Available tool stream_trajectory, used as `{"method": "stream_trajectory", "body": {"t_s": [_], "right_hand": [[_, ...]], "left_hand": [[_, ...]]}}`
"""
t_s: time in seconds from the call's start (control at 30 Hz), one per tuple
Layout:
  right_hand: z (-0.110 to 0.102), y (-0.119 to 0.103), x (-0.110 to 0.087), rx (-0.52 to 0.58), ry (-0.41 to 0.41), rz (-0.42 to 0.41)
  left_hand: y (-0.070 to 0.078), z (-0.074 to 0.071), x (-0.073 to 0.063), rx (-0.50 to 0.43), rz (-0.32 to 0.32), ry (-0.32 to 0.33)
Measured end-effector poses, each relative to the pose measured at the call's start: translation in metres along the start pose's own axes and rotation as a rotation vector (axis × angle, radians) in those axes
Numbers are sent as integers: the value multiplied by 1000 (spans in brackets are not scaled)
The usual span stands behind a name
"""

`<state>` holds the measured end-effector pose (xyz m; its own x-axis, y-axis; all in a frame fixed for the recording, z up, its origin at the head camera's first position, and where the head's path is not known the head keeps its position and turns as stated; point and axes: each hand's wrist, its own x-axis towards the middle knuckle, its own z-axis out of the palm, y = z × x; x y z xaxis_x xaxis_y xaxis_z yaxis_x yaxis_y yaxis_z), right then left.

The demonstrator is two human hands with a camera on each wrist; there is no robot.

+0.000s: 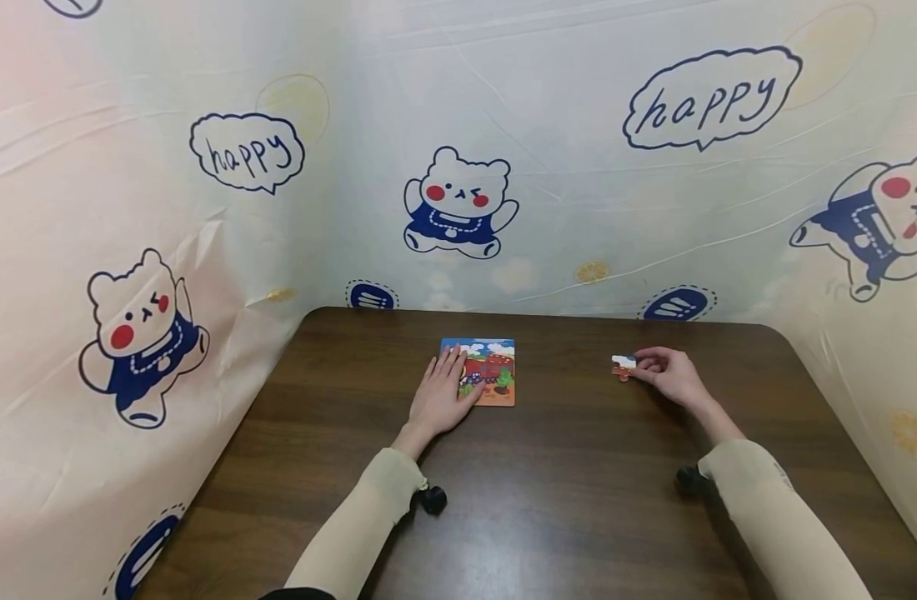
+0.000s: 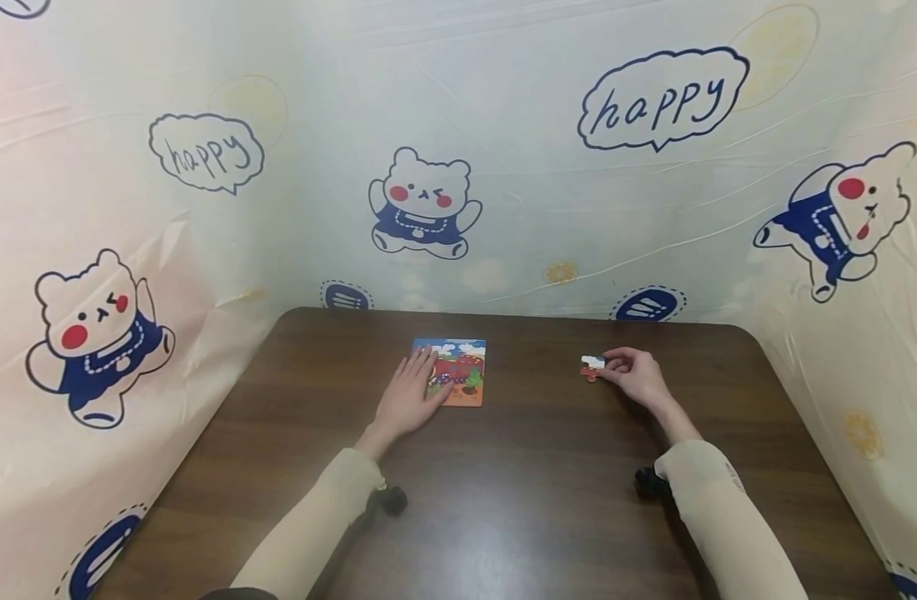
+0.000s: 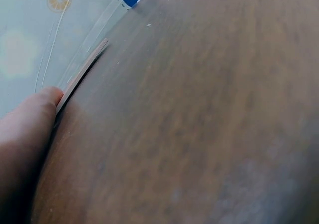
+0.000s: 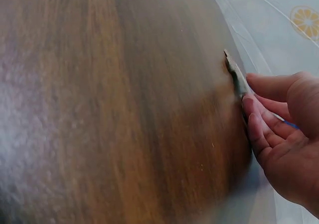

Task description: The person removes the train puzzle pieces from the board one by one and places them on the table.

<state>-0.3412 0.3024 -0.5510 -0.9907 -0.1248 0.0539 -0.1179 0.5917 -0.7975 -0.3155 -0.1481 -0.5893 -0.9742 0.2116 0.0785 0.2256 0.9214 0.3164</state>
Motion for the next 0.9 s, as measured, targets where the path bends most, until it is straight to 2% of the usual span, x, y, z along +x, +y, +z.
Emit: {"method": "stream_trajectory", "body": {"t_s": [0.13,0.37,0.67,0.9], "right_hand": [[1,1,0,-16,7,-20],[2,-5,0,-61,14,-1],[11,-17,3,-123,47,-43],[23,-31,8,-88,-6,-54]], "left_hand": [[0,0,0,8,-1,-3],[0,0,0,0,-5,-7],[1,0,0,-8,-11,-17],[-1,0,1,-12,-15,-15]]}}
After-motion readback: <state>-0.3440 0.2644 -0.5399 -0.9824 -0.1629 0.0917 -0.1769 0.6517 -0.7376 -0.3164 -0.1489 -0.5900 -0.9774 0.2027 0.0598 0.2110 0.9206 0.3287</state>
